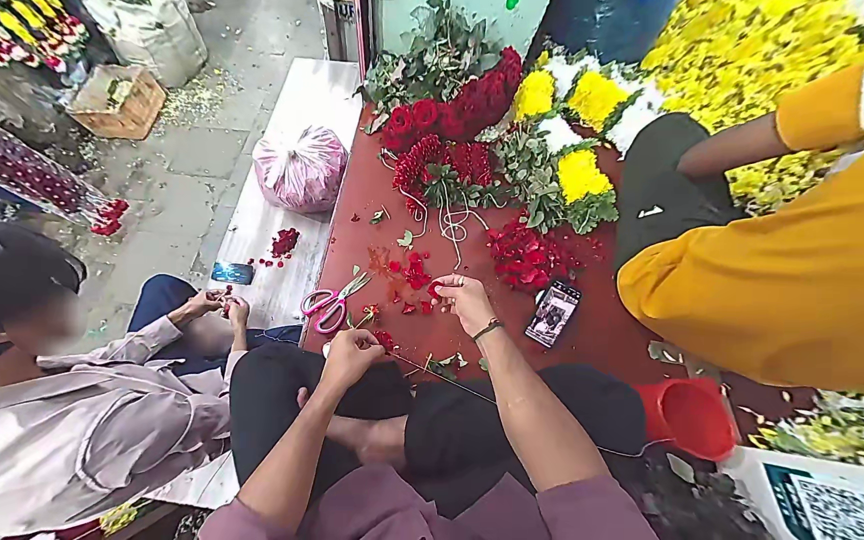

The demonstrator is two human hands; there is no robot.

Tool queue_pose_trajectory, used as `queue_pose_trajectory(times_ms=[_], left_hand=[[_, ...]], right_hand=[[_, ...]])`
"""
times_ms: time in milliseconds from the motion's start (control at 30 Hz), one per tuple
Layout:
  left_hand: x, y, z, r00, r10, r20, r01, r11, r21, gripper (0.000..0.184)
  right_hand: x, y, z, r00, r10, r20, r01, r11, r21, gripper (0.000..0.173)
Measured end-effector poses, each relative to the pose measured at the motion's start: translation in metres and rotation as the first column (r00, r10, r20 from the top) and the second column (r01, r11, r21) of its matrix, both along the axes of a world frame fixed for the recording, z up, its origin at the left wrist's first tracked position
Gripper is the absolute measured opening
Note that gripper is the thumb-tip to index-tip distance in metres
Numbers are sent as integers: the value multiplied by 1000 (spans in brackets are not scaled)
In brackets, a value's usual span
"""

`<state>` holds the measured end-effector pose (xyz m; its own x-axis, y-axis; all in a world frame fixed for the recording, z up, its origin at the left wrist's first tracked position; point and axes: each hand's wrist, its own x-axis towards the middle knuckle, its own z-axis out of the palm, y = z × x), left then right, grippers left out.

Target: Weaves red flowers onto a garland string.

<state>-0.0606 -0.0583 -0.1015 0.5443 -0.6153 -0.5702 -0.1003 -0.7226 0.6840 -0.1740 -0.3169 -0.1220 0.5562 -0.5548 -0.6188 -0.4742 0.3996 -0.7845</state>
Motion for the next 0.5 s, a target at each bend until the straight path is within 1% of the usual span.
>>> queue_pose_trajectory(times_ms=[200, 300, 400, 500], left_hand=[[1, 1, 6, 1000, 10, -18, -11, 1000, -18, 15], [0, 3, 5, 999, 30, -25, -31, 999, -40, 15], [1, 4, 6, 999, 36, -32, -38, 998, -52, 14], [1, 3, 6, 999, 30, -31, -32, 999, -41, 15]], right_hand=[[-3, 8, 9, 999, 19, 33, -18, 999, -48, 19], [-2, 10, 12, 999, 3, 40, -1, 999, -47, 18], [-1, 10, 12, 997, -5, 75, 8, 999, -42, 21], [-3, 10, 9, 994, 25, 104, -19, 998, -56, 22]])
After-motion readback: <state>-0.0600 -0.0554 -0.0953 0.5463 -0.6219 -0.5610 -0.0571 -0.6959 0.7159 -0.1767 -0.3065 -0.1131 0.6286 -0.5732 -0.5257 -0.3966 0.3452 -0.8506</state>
